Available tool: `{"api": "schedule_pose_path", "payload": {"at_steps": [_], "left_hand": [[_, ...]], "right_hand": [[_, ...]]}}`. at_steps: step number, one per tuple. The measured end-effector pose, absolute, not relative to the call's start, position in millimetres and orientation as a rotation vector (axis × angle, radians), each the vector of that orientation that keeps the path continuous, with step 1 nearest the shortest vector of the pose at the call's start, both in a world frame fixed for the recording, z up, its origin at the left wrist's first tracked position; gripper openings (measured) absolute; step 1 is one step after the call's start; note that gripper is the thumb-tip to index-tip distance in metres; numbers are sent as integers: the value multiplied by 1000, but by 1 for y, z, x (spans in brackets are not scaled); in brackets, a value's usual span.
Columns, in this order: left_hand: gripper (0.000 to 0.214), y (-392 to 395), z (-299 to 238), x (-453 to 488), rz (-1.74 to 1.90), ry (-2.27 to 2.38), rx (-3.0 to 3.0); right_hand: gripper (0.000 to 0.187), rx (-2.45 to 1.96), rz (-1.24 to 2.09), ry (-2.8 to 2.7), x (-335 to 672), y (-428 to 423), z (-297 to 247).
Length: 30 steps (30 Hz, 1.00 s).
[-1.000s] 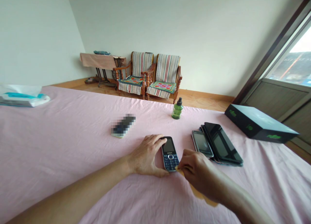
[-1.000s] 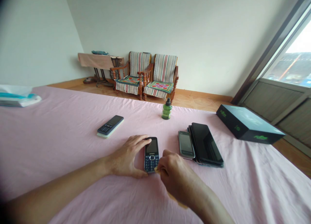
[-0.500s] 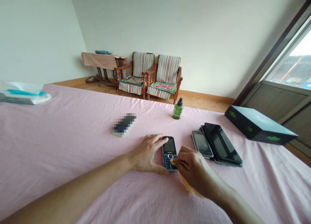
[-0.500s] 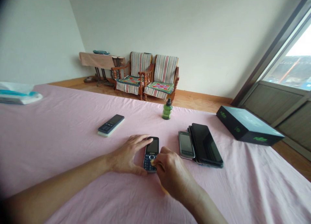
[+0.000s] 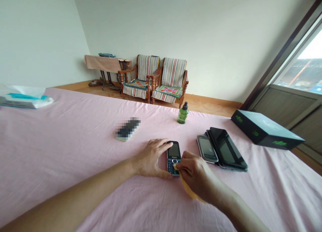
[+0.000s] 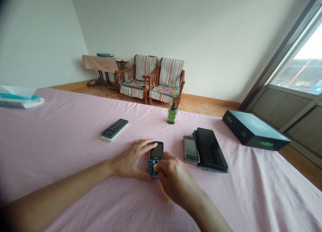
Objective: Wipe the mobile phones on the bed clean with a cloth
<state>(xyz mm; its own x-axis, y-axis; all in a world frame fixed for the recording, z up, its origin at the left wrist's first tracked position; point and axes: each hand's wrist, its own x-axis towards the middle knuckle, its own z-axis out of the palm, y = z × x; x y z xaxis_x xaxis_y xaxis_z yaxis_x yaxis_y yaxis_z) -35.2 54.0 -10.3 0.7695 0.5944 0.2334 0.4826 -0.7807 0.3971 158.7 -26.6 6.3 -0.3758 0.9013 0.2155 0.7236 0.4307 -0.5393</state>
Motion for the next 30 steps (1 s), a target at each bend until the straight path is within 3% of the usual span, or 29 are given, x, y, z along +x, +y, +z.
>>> {"api": "schedule_pose_path", "payload": {"at_steps": [11, 17, 23, 30], "left_hand": [[93, 55, -8, -34, 486, 823, 2661], [97, 56, -9, -35, 495, 801, 2656], [96, 58, -13, -36, 495, 794, 2660], [98, 57, -11, -37, 476, 799, 2656]], "right_hand": [[28, -1178, 623, -2274, 158, -28, 12], [25, -1226, 509, -2185, 158, -22, 3], [26, -1095, 681, -2296, 159, -28, 13], [27, -1154, 566, -2194, 160, -22, 9]]}}
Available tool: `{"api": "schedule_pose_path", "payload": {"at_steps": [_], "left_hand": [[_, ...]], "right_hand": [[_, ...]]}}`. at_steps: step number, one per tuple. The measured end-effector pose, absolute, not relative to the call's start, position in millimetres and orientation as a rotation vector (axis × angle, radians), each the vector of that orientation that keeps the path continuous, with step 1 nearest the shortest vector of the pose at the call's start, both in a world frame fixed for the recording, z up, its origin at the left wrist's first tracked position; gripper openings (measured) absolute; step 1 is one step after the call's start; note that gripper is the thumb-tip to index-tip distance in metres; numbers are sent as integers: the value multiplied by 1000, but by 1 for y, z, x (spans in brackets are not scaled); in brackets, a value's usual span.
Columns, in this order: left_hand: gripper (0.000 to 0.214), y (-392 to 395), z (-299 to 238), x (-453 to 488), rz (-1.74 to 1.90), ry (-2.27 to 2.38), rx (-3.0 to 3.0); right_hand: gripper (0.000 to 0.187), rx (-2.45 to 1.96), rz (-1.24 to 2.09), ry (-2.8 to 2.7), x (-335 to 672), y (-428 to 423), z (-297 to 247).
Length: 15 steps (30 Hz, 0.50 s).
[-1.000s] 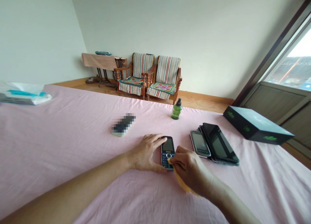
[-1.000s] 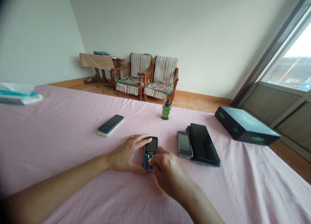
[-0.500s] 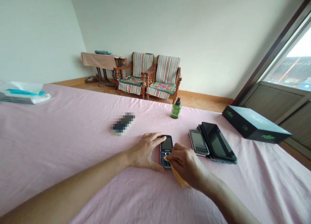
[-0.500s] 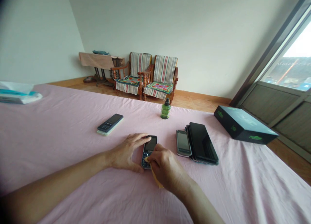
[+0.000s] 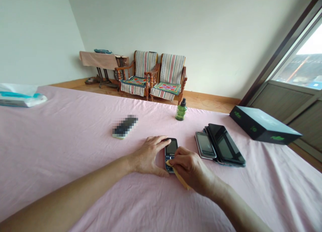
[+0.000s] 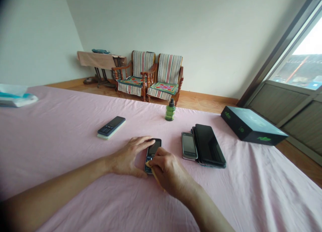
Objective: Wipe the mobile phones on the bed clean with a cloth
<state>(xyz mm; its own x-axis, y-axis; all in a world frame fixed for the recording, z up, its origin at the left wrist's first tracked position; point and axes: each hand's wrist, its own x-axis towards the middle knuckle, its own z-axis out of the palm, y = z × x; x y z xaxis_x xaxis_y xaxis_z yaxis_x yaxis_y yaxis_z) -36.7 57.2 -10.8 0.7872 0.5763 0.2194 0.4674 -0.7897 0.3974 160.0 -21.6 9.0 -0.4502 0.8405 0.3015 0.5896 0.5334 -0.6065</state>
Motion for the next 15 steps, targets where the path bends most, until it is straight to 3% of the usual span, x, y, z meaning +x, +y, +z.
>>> {"api": "schedule_pose_path", "payload": {"at_steps": [4, 10, 15], "left_hand": [[97, 57, -11, -37, 482, 797, 2650], [99, 57, -11, -37, 473, 814, 2653], [97, 57, -12, -37, 468, 798, 2658]], "right_hand": [[30, -1102, 670, -2279, 160, -24, 12], [28, -1139, 557, -2171, 157, -21, 6], [29, -1072, 714, -2280, 158, -27, 13]]}}
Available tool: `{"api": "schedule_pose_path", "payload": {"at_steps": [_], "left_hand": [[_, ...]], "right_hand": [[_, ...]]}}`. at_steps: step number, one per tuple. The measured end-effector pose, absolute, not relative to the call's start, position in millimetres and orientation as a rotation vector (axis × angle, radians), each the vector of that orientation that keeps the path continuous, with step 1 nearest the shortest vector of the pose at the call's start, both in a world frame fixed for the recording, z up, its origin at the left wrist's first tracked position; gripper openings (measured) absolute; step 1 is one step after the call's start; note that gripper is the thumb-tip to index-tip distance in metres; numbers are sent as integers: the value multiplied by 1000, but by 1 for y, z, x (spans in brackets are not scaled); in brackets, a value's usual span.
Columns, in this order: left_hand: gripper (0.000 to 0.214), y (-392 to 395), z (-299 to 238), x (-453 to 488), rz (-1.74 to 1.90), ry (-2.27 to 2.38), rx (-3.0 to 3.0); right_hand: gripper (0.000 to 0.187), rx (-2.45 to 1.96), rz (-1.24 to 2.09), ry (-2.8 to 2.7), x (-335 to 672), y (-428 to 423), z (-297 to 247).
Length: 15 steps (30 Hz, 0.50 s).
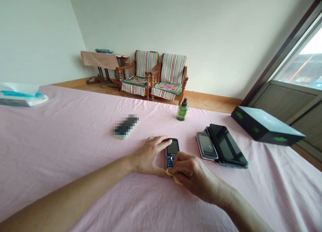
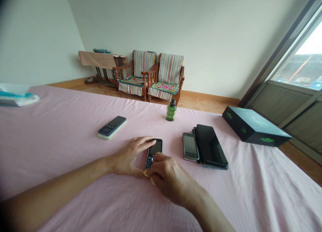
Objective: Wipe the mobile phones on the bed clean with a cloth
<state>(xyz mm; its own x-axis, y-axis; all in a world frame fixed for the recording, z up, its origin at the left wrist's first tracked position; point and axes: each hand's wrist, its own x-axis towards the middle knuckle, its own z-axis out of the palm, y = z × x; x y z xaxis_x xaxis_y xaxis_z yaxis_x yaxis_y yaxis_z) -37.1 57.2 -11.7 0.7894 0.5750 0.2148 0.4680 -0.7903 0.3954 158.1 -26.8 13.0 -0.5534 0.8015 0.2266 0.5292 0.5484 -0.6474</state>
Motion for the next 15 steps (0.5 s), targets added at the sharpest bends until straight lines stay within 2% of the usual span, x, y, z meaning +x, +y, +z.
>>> {"api": "schedule_pose_path", "payload": {"at_steps": [5, 10, 15], "left_hand": [[98, 56, -10, -36, 457, 817, 2651], [98, 57, -11, -37, 463, 797, 2653], [101, 57, -11, -38, 455, 808, 2650]], "right_hand": [[29, -1138, 601, -2176, 156, -22, 10], [29, -1088, 729, -2296, 165, -26, 18], [31, -1158, 707, -2270, 176, -26, 22]]}}
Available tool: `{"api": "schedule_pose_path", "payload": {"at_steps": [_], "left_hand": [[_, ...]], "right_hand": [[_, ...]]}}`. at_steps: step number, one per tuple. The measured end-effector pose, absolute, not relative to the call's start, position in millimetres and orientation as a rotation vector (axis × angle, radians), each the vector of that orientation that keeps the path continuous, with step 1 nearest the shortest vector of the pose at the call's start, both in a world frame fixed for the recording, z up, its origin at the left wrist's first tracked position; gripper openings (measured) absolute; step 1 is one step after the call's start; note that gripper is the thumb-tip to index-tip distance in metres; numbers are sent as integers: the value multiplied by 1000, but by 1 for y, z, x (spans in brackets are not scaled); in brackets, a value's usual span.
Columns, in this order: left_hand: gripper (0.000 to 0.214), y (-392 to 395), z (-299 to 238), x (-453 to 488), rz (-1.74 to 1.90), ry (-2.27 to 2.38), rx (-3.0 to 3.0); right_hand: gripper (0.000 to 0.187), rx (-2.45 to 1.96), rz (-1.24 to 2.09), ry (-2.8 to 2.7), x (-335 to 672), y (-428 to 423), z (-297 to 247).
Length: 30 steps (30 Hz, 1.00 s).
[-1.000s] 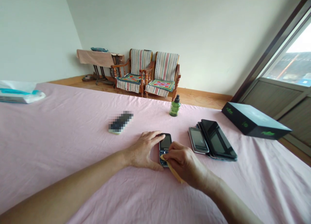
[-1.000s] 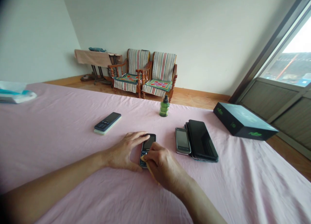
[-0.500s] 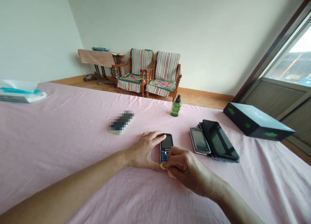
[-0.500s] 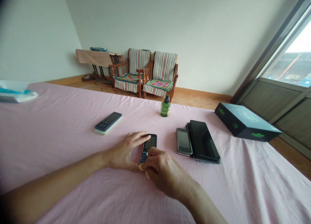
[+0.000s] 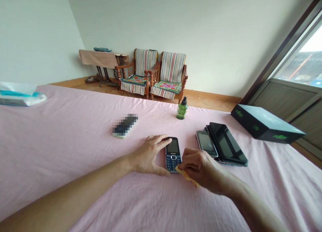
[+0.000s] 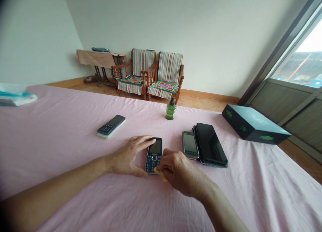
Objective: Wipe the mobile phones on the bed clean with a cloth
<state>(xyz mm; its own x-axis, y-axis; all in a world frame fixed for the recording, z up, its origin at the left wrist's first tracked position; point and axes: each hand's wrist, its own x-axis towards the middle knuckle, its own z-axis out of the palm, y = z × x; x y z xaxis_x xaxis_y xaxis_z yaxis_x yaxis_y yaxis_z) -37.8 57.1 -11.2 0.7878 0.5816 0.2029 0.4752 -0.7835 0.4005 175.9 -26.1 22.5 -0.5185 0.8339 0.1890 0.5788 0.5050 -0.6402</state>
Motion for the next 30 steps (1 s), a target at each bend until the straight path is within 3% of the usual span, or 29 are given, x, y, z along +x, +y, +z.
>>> {"api": "schedule_pose_path", "payload": {"at_steps": [30], "left_hand": [[95, 56, -12, -36, 490, 814, 2650]], "right_hand": [[21, -1235, 627, -2203, 148, -32, 10]]}}
